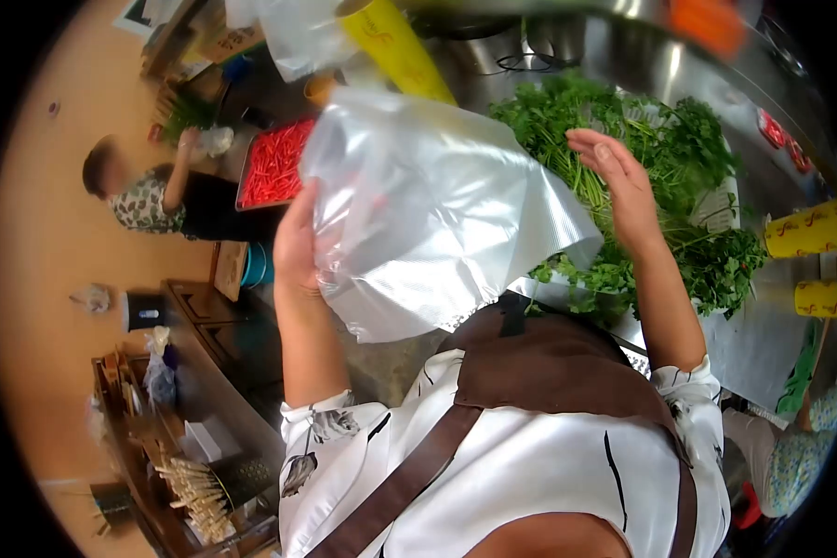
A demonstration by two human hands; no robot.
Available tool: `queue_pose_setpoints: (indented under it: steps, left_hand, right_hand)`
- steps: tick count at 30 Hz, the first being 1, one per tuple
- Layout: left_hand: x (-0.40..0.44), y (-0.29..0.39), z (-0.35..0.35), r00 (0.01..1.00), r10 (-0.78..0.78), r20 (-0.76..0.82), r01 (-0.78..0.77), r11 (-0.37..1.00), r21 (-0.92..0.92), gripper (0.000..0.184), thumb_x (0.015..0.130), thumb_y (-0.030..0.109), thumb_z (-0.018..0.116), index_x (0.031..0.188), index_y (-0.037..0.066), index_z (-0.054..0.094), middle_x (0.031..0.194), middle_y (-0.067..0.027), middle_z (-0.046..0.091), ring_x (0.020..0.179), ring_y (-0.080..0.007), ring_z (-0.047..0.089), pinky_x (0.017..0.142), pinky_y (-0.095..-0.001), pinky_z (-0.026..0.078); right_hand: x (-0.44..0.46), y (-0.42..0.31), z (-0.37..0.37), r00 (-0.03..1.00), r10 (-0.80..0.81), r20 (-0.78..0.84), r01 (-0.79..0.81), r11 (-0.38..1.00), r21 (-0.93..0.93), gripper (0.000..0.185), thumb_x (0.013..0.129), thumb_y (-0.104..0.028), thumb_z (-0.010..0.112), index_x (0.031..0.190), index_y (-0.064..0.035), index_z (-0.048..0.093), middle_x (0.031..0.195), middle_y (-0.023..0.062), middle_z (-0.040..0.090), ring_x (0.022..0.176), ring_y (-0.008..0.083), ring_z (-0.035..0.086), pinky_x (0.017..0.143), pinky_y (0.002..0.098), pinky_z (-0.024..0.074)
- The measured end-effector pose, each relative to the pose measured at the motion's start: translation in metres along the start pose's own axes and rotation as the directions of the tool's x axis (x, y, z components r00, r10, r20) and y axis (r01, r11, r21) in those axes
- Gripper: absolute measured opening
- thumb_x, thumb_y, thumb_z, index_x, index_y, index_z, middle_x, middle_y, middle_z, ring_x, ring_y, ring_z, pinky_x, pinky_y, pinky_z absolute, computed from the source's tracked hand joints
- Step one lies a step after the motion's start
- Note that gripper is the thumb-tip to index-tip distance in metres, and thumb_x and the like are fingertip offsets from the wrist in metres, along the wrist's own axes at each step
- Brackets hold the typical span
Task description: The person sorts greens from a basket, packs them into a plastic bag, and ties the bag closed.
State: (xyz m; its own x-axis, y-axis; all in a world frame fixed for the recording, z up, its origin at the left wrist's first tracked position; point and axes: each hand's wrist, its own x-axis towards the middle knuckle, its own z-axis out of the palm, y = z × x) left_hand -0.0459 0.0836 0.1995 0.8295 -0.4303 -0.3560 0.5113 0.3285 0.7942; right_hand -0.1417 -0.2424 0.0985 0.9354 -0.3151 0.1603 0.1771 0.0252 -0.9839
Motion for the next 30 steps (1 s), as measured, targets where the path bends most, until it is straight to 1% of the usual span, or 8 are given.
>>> queue_pose_setpoints:
  steps: [4,10,11,16,20,22,25,30]
  left_hand:
    - [0.007,-0.013,-0.024,0.993,-0.090,0.076,0.096,0.992,-0.086,0.044,0.092,0.026,0.043,0.125,-0.003,0.042,0.118,-0.0172,0.054,0.095,-0.0319,0.061,0.072,-0.0408,0.056]
    - [0.009,-0.023,-0.014,0.961,-0.111,-0.255,0.108,0.994,-0.025,0.044,0.092,0.027,0.044,0.123,-0.003,0.044,0.114,-0.0179,0.057,0.080,-0.0289,0.065,0.055,-0.0309,0.056]
    - [0.023,-0.021,-0.074,0.958,-0.261,0.120,0.270,0.961,-0.062,0.043,0.091,0.027,0.045,0.122,-0.003,0.046,0.111,-0.0178,0.058,0.088,-0.0287,0.063,0.071,-0.0366,0.056]
    - [0.020,-0.031,-0.088,0.959,0.216,-0.183,-0.105,0.872,0.478,0.046,0.085,0.017,0.054,0.125,-0.002,0.042,0.116,-0.0125,0.054,0.103,-0.0234,0.053,0.088,-0.0345,0.043]
    - [-0.007,-0.024,-0.051,0.163,0.949,0.269,-0.459,-0.169,0.872,0.049,0.078,0.002,0.060,0.123,-0.003,0.042,0.118,-0.0137,0.050,0.109,-0.0241,0.046,0.094,-0.0355,0.036]
    - [-0.021,-0.038,-0.026,0.271,0.904,0.332,-0.550,-0.138,0.824,0.035,0.079,-0.001,0.058,0.113,-0.004,0.049,0.108,-0.0136,0.053,0.099,-0.0204,0.051,0.088,-0.0321,0.039]
    - [-0.018,-0.075,0.010,0.918,0.391,0.072,-0.310,0.590,0.746,0.017,0.084,0.002,0.059,0.100,-0.001,0.056,0.087,-0.0034,0.057,0.078,-0.0086,0.053,0.070,-0.0208,0.043]
    - [-0.005,-0.104,0.003,0.982,0.182,0.041,-0.173,0.807,0.565,0.021,0.082,0.004,0.061,0.101,-0.001,0.053,0.090,-0.0043,0.058,0.081,-0.0099,0.054,0.075,-0.0214,0.042]
  right_hand:
    - [0.000,-0.018,0.015,0.913,-0.131,0.386,0.086,0.988,0.130,0.042,0.091,-0.029,0.049,0.122,-0.0015,0.050,0.119,0.0099,0.055,0.112,0.0184,0.050,0.095,0.0328,0.0393]
    - [-0.010,-0.007,0.061,0.763,0.367,0.533,-0.427,0.904,-0.011,0.033,0.084,-0.011,0.060,0.115,-0.0002,0.055,0.098,0.0088,0.064,0.067,0.0095,0.058,0.056,0.0213,0.0447]
    - [-0.014,-0.003,0.069,0.758,0.397,0.517,-0.503,0.861,0.076,0.027,0.085,-0.012,0.060,0.108,-0.0004,0.058,0.091,0.0073,0.065,0.061,0.0079,0.054,0.052,0.0205,0.0413]
    - [-0.025,0.013,0.104,0.811,0.431,0.394,-0.525,0.835,0.167,0.015,0.086,-0.013,0.060,0.094,-0.0012,0.064,0.076,0.0053,0.065,0.054,0.0056,0.047,0.049,0.0190,0.0369]
    - [-0.022,0.022,0.118,0.857,0.444,0.262,-0.513,0.778,0.362,0.010,0.083,-0.011,0.064,0.084,-0.0010,0.062,0.072,0.0059,0.063,0.058,0.0071,0.052,0.053,0.0194,0.0390]
    - [-0.022,0.024,0.125,0.855,0.463,0.233,-0.518,0.764,0.386,0.012,0.081,-0.011,0.065,0.080,-0.0012,0.060,0.069,0.0054,0.061,0.060,0.0085,0.055,0.054,0.0209,0.0409]
    - [-0.029,0.024,0.140,0.907,0.357,0.223,-0.409,0.874,0.265,0.015,0.080,-0.014,0.067,0.075,-0.0013,0.060,0.068,0.0037,0.061,0.059,0.0075,0.053,0.054,0.0221,0.0417]
    - [-0.035,0.023,0.143,0.960,0.204,0.190,-0.236,0.958,0.163,0.021,0.077,-0.017,0.069,0.070,-0.0007,0.059,0.063,0.0022,0.059,0.060,0.0059,0.051,0.054,0.0232,0.0419]
